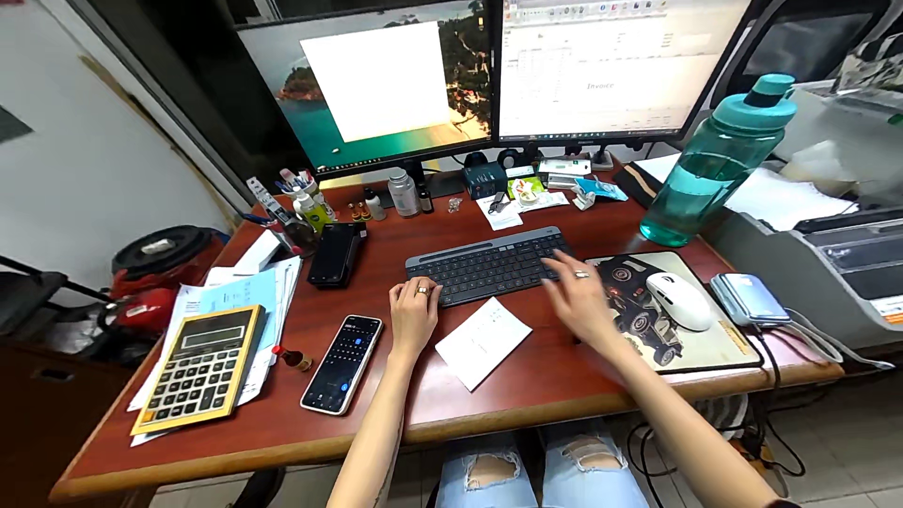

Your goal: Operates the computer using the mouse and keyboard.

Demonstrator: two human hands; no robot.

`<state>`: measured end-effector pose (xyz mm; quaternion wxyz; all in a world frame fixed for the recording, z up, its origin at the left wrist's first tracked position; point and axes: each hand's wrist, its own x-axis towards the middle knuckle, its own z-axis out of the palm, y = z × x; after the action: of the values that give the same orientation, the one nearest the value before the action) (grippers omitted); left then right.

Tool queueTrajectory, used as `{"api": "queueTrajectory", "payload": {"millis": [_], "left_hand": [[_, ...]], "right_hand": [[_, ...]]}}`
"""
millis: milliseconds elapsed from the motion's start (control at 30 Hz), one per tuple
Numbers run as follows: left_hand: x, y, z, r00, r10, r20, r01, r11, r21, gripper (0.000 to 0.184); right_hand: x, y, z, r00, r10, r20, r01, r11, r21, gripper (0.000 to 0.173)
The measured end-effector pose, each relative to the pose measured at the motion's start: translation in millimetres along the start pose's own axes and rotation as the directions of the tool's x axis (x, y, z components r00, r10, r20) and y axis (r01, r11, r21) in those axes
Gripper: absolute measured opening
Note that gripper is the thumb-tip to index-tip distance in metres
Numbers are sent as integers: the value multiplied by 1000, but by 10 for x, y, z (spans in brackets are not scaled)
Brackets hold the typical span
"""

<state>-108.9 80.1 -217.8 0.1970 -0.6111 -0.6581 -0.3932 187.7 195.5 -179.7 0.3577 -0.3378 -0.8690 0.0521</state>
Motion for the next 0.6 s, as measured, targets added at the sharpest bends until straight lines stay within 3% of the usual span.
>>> {"api": "queueTrajectory", "payload": {"millis": [67, 133, 200, 233, 267, 333, 367, 400, 433, 467, 500, 600], "left_hand": [[-109, 245, -126, 998, -46, 52, 52, 991, -126, 25], [-319, 784, -356, 987, -57, 152, 108, 929, -353, 25], [-594, 1452, -530, 942, 131, 308, 124, 718, -684, 32], [-693, 1728, -540, 853, 329, 405, 165, 567, -807, 35], [-759, 1957, -509, 697, 538, 474, 215, 474, -854, 33], [-869, 2311, -315, 297, 775, 558, 328, 466, -822, 27], [-927, 2443, -194, 114, 791, 601, 380, 524, -762, 25], [-985, 2546, -71, -51, 762, 645, 412, 604, -682, 25], [-1056, 2622, 42, -167, 706, 688, 429, 681, -594, 25], [-1128, 2664, 131, -232, 646, 728, 446, 735, -511, 25], [-1239, 2630, 264, -258, 608, 751, 486, 753, -443, 25], [-1664, 2075, 634, -142, 603, 785, 794, 543, -273, 20]], "right_hand": [[-325, 298, -394, 995, -16, -94, 15, 1000, -7, 38], [-778, 518, -703, 977, -73, -202, 77, 997, 11, 33], [-1361, 573, -842, 962, -132, -238, 148, 988, 50, 31], [-1646, 509, -843, 965, -152, -213, 172, 982, 76, 30], [-1915, 407, -793, 972, -164, -170, 184, 977, 111, 29], [-2379, 163, -607, 990, -143, -6, 141, 974, 176, 25], [-2552, 51, -520, 983, -102, 152, 68, 975, 212, 23], [-2660, -48, -466, 926, -34, 375, -64, 967, 246, 20], [-2732, -94, -389, 811, 38, 583, -222, 944, 246, 22], [-2798, -94, -274, 699, 99, 708, -358, 906, 226, 30], [-2861, -60, -145, 653, 139, 744, -443, 868, 227, 35], [-2873, 69, 133, 679, 242, 693, -564, 777, 281, 30]]}}
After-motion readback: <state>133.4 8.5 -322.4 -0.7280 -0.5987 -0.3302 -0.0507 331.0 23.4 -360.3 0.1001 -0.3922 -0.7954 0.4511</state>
